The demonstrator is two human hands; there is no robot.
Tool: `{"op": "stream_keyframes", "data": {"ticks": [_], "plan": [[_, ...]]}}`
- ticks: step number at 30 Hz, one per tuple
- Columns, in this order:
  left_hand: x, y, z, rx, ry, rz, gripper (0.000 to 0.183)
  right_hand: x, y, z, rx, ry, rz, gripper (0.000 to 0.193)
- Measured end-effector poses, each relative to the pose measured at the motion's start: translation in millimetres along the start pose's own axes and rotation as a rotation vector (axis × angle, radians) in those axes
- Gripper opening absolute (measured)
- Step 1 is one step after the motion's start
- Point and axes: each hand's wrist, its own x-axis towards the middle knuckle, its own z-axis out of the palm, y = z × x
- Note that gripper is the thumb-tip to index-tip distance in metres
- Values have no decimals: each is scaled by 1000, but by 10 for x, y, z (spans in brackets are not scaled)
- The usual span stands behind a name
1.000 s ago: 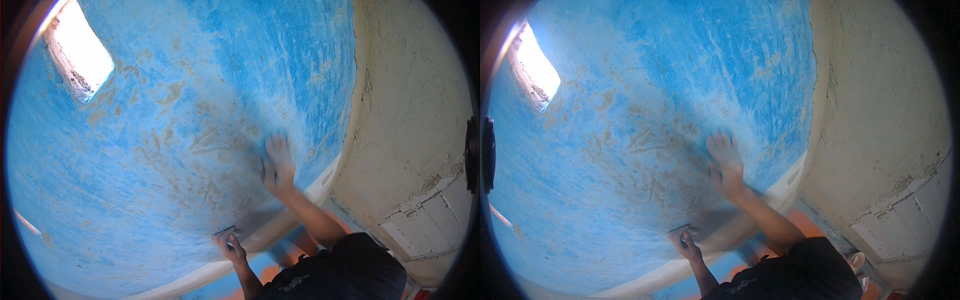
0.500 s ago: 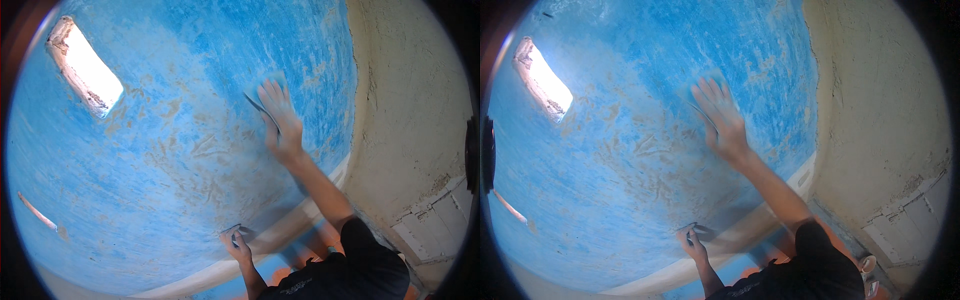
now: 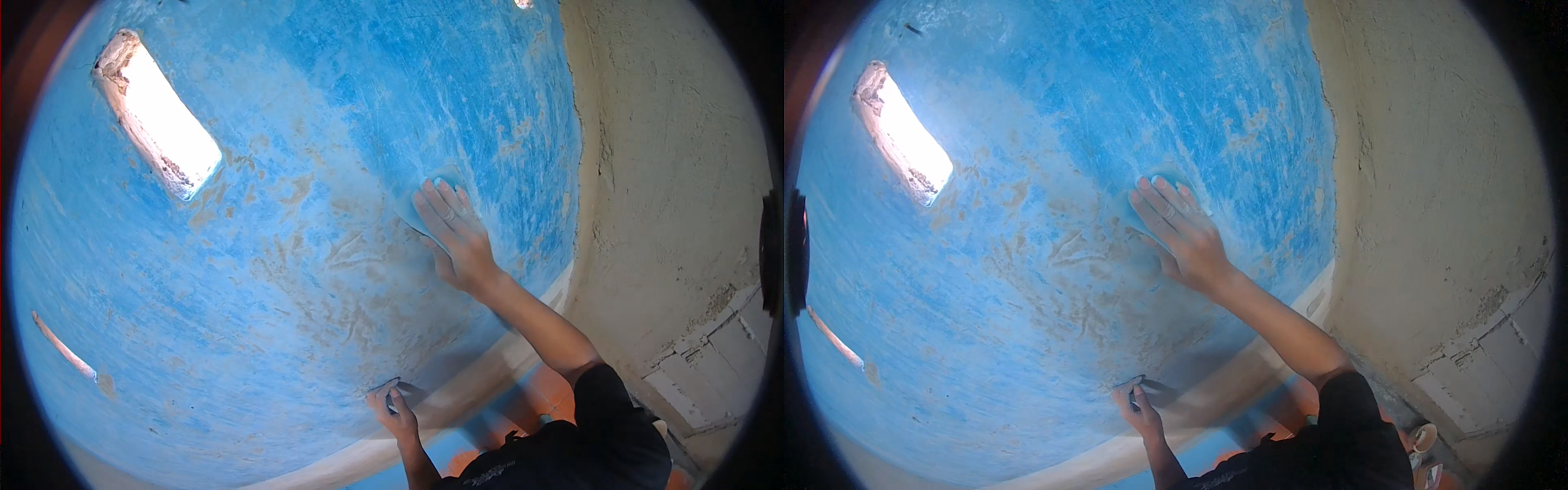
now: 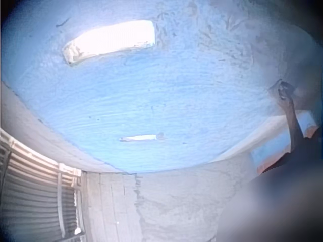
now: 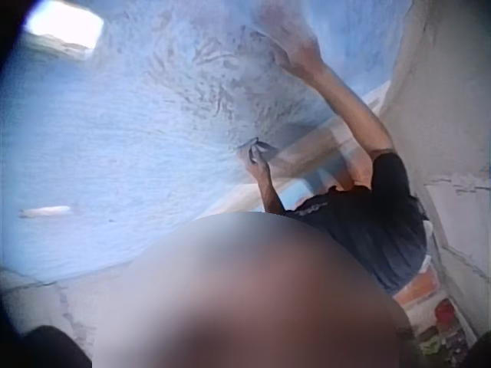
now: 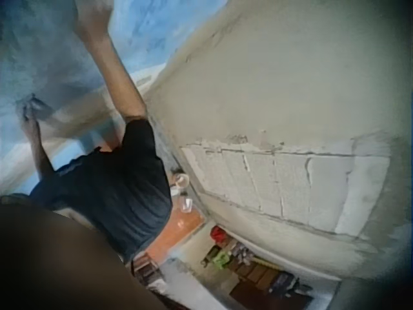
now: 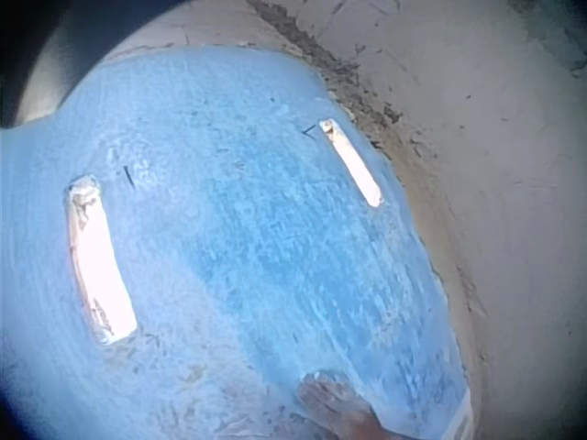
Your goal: Sanding a blue painted arched ceiling using a piece of sandpaper.
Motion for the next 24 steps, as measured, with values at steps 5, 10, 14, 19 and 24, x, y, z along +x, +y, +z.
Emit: {"op": "stream_keyframes", "data": {"ticks": [5,10,14,19,24], "plan": [[-14,-6,23,-22,10,29,16,962,-54,-71,-59,79,-141,52],[-58,-25,58,-9,13,39,15,1540,-69,26,-110,170,-300,53],[-8,-11,44,4,-7,-46,19,838,-55,12,-9,35,-208,58],[18,-5,24,16,-12,-2,17,327,4,-33,-73,-127,-130,60],[-49,-64,52,32,-5,31,18,1463,-45,-4,-35,73,-271,54]]}}
